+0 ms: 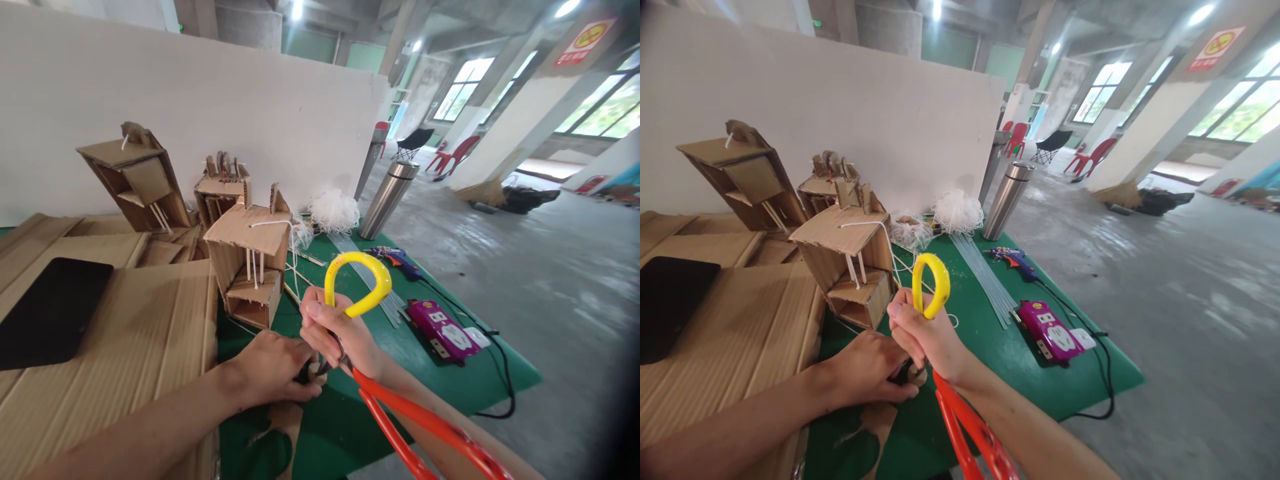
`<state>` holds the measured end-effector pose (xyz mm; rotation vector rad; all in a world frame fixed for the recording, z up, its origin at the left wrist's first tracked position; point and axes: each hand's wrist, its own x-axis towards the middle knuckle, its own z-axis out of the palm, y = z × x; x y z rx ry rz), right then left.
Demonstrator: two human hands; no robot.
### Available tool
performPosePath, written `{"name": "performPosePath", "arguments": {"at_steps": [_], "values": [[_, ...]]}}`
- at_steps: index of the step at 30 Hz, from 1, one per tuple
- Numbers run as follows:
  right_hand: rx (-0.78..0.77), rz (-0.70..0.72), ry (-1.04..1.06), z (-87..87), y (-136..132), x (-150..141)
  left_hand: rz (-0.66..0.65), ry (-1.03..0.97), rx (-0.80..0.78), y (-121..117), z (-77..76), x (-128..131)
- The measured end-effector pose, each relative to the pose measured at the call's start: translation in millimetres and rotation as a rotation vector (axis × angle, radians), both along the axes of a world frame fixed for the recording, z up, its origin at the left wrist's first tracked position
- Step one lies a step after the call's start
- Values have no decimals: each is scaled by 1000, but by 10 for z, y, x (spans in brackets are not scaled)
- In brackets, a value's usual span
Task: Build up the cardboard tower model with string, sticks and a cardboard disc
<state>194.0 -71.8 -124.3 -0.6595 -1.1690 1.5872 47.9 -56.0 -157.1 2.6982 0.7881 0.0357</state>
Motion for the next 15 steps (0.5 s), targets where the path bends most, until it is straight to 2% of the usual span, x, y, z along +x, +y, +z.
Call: {"name": "performPosePath", "arguments": {"at_steps": [8,15], "values": [[-10,11,-5,0,4,4,-36,-39,-33,-24,83,-27],[-3,19,3,5,10,2,-11,-30,-36,-11,29,-14]]}}
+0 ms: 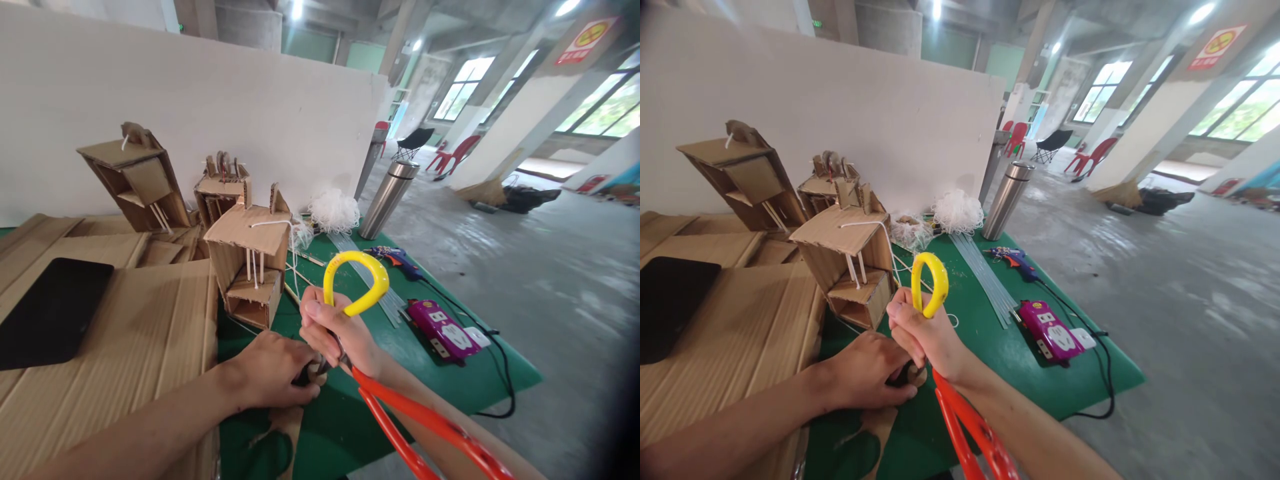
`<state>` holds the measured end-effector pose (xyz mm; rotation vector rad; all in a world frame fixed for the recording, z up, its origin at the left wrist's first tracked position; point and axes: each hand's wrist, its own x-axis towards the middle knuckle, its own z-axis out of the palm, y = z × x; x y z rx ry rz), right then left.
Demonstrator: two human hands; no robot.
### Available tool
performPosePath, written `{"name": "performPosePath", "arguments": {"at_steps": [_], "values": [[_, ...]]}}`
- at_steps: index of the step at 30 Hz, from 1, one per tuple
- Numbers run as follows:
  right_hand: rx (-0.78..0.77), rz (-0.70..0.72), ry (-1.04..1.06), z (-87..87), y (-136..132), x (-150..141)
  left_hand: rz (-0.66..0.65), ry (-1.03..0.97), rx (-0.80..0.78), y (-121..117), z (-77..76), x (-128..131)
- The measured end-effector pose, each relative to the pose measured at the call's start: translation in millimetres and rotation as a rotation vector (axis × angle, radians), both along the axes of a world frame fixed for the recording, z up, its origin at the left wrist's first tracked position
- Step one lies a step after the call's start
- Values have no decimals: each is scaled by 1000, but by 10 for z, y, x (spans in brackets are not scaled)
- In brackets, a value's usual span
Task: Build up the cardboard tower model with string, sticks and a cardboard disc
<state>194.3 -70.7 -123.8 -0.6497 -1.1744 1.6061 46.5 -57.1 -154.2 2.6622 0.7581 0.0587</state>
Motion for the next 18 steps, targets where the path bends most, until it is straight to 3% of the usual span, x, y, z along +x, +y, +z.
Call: {"name": "performPosePath", "arguments": {"at_steps": [6,12,18], "values": [[4,-3,-9,4,-5,-5,37,19,-1,11,-9,-6],[-9,-14,-6,6,-6,-5,-26,-1,-21,-15,62,-8],[7,-9,-10,5,-9,-6,24,19,-7,14,5,5]]}}
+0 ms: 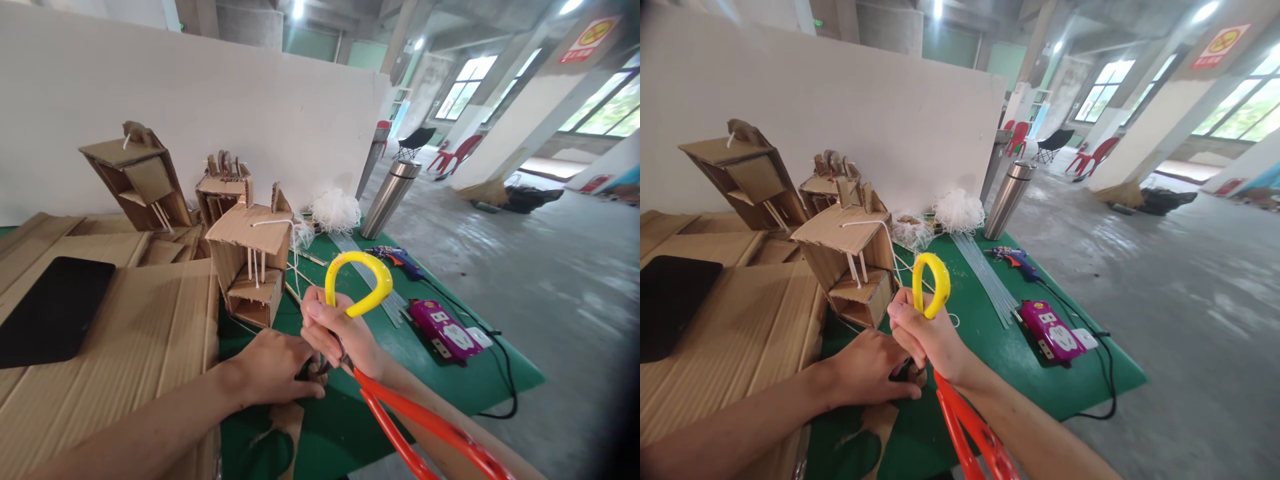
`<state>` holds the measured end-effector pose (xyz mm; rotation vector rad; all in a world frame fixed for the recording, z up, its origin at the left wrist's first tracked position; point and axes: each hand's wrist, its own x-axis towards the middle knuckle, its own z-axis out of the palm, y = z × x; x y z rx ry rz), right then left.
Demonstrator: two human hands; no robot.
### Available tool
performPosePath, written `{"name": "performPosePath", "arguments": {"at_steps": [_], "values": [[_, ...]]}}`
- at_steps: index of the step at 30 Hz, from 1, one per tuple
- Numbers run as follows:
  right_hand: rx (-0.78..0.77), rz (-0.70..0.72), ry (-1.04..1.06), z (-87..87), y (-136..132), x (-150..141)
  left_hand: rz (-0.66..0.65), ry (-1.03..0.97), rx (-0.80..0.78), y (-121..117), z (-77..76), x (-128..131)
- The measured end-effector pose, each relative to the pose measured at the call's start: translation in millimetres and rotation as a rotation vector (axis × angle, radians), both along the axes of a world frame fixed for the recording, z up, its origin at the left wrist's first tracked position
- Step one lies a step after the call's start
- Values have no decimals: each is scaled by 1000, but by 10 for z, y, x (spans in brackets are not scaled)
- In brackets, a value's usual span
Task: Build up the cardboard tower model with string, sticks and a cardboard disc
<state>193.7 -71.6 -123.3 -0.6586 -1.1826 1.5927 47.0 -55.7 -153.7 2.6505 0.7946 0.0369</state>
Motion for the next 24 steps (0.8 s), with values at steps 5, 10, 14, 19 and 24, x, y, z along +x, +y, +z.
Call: {"name": "performPosePath", "arguments": {"at_steps": [5,10,14,19,24], "values": [[-2,3,-12,6,-9,1,5,-2,-8,-28,44,0],[-8,2,2,-4,-6,1,-33,-14,-12,-42,62,-6],[-1,7,7,-13,-6,4,-4,2,2,-12,18,7],[-6,10,11,-15,-12,8,-19,-19,5,-26,36,-6],[-8,8,29,-26,9,6,-40,-30,12,-22,17,-24]]}}
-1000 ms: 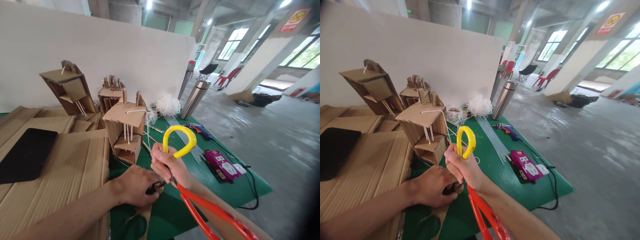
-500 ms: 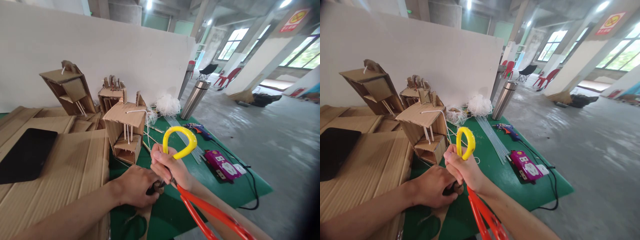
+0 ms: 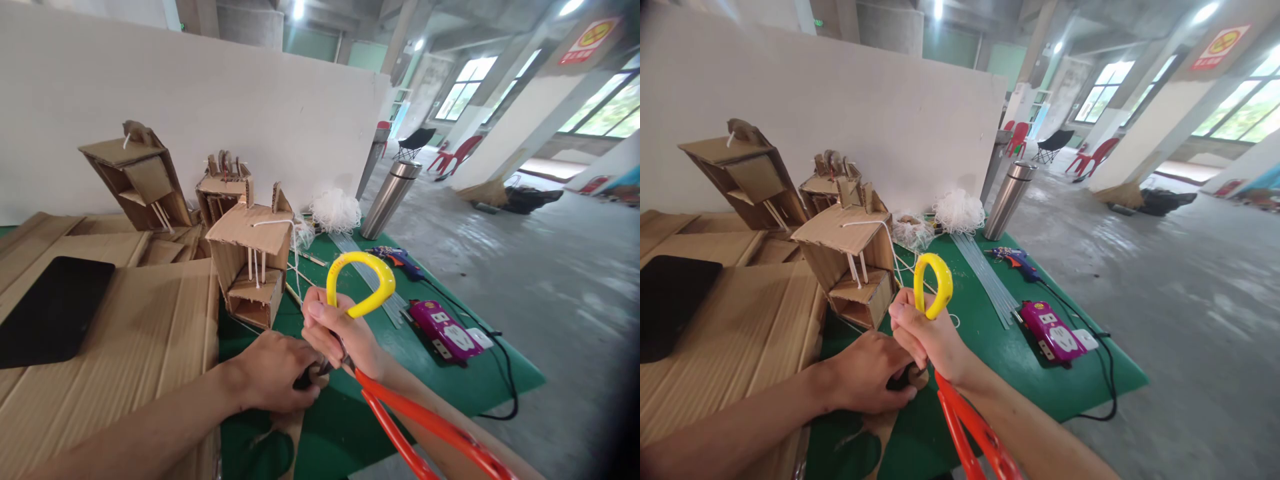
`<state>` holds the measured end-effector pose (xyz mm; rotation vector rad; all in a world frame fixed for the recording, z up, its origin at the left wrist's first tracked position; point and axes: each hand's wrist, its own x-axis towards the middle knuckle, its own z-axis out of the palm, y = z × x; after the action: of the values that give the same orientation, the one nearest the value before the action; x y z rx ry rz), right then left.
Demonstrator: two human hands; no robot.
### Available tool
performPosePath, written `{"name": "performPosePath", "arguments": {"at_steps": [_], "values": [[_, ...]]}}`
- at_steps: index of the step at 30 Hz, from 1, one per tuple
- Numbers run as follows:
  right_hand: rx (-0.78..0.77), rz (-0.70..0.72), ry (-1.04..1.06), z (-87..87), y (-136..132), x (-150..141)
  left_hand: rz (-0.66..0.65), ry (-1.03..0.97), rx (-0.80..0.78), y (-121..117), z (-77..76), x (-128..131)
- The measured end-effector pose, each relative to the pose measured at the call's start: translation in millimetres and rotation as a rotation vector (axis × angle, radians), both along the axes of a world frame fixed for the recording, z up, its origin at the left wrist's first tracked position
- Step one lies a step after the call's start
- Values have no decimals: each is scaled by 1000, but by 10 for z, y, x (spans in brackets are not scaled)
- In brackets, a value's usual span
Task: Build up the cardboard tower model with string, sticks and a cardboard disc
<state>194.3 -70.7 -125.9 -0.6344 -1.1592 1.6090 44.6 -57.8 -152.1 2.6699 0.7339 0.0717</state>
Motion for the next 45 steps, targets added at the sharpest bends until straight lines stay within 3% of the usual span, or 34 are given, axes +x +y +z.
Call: {"name": "performPosePath", "arguments": {"at_steps": [12,19,25,45], "values": [[6,0,2,4,-13,6,-36,-21,-11,10,-7,-11],[9,-1,-12,17,-12,8,23,3,-6,27,-26,-3],[4,0,0,28,-21,7,-40,-6,-11,14,-2,-8],[9,-16,-11,23,-24,6,31,-1,-35,11,16,6]]}}
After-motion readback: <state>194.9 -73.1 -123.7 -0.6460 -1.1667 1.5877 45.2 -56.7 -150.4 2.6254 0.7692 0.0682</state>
